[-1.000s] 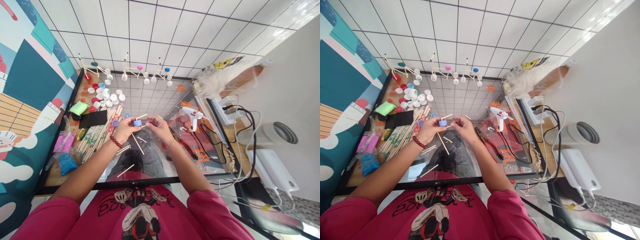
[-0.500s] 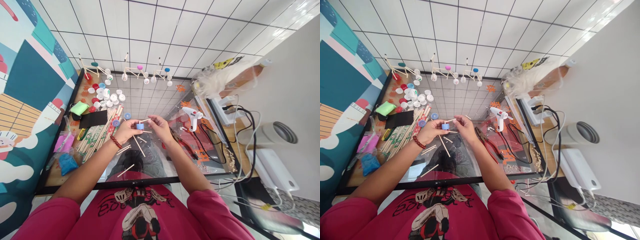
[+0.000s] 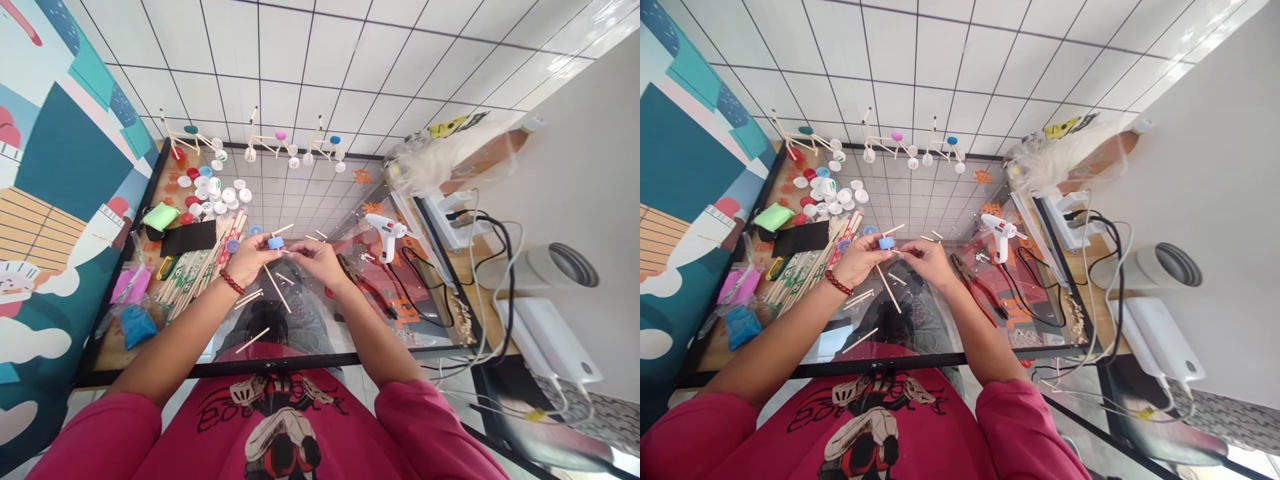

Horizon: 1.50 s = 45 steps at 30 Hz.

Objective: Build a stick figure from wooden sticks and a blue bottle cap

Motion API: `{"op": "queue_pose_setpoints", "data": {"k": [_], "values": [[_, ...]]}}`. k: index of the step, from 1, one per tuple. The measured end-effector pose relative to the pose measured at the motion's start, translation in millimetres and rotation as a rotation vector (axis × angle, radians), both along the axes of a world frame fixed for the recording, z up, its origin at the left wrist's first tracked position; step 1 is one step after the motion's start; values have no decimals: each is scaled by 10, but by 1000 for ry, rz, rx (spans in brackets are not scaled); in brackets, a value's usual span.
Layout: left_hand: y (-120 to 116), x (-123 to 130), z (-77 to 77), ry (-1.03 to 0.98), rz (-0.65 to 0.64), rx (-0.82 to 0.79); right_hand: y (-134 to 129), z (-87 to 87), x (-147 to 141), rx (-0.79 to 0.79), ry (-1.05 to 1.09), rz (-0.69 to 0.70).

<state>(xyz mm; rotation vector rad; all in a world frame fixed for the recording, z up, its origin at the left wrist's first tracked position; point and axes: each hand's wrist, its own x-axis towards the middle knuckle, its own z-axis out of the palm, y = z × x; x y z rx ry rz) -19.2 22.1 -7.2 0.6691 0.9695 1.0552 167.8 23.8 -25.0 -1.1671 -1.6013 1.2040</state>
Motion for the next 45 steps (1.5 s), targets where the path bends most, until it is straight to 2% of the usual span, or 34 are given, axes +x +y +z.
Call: {"op": "queue_pose_setpoints", "data": {"k": [4, 11, 22, 28, 31, 35, 45], "values": [[-2, 0, 18, -44, -21, 3, -13, 35, -2, 85, -90, -2], [-7, 2, 14, -17, 33, 17, -25, 78, 1, 282, -105, 5], [3, -4, 13, 10, 90, 64, -66, 54, -58, 259, -170, 12], [-6, 0, 35, 2, 67, 49, -45, 80, -13, 526, -309, 7], [-10, 11, 43, -1, 46, 27, -37, 56, 0, 613, -423, -21], [-10, 21, 37, 1, 30, 26, -38, 15, 3, 628, -542, -52], [-14, 14, -6, 9, -10, 64, -26, -14, 0, 616, -538, -43]]}}
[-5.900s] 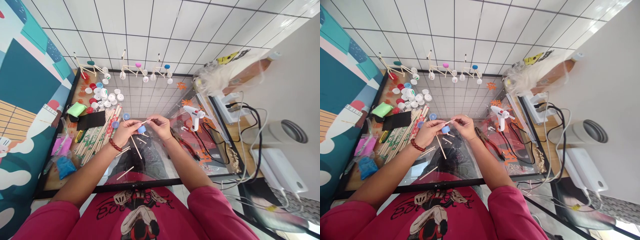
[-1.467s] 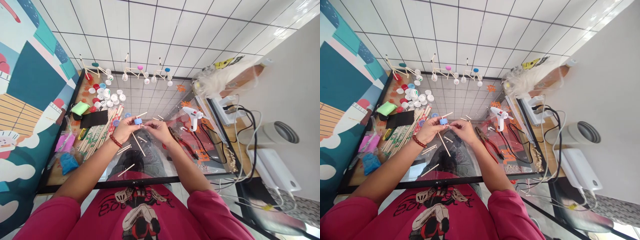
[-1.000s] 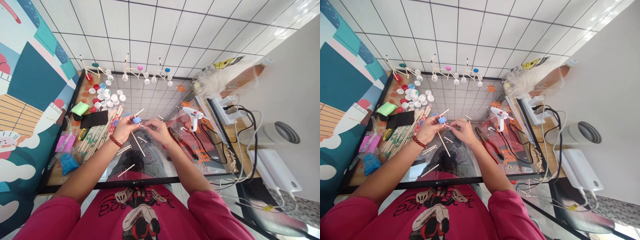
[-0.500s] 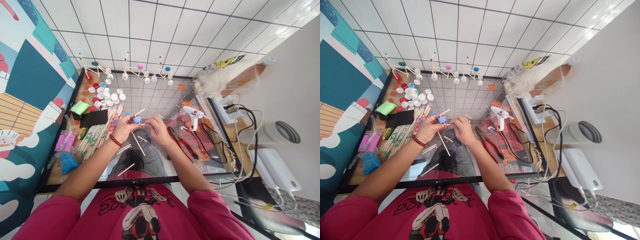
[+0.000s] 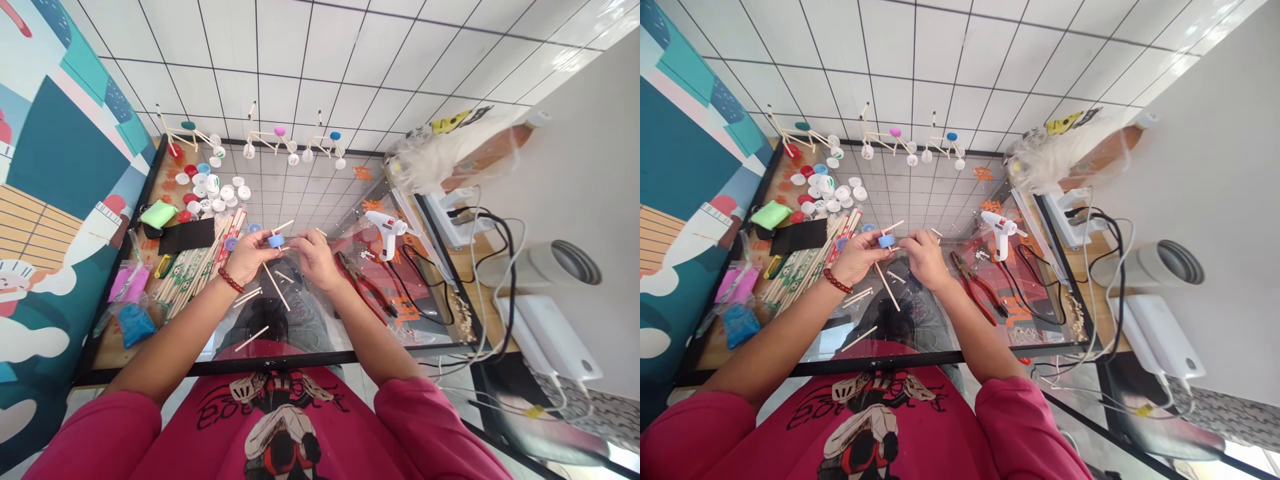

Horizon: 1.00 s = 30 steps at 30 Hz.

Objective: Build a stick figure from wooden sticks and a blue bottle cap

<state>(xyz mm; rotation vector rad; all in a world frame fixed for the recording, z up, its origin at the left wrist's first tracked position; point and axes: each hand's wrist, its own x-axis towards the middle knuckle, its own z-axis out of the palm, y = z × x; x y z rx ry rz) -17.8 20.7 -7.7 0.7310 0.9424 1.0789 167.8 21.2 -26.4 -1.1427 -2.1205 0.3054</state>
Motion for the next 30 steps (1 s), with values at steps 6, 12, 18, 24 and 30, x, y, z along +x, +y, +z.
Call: {"op": "queue_pose_setpoints", "data": {"k": [6, 12, 18, 24, 30], "values": [[1, -2, -3, 5, 4, -33, 1, -6, 6, -6, 12, 30], [4, -2, -10, 62, 43, -27, 13, -18, 15, -55, 44, 59], [10, 3, -4, 42, 109, -38, 23, 42, 53, -131, 277, -13], [2, -14, -2, 49, 88, -23, 20, 49, 69, -72, 208, 37], [-11, 6, -5, 66, 48, -9, 34, 46, 114, -59, 35, 41]]}}
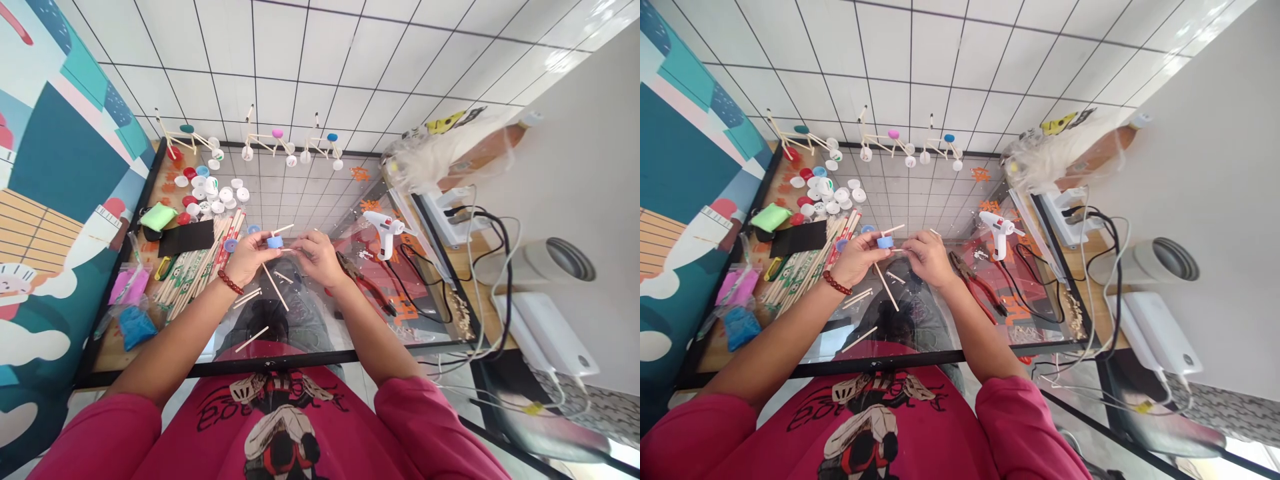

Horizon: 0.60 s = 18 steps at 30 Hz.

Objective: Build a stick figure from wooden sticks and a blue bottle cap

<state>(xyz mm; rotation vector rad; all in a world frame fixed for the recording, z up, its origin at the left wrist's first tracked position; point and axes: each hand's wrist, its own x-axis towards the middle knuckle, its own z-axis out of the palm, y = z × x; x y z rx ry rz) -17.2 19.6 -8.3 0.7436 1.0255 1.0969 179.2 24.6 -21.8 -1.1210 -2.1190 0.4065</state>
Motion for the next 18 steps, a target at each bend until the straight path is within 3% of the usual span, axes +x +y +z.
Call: {"op": "queue_pose_setpoints", "data": {"k": [6, 10, 13, 16, 18], "values": [[11, -7, 99, -97, 53, -17, 5, 0, 32, -56, -191, -64], [26, -23, 105, 8, 91, 41, -52, 116, 89, -71, -271, -87], [24, -26, 90, 80, 87, 78, -164, 285, 274, -29, -245, -161], [29, -49, 94, -17, 73, 51, -339, 385, 557, 7, -192, -310], [45, -73, 104, -104, 75, 28, -471, 361, 742, -19, -186, -411]]}}
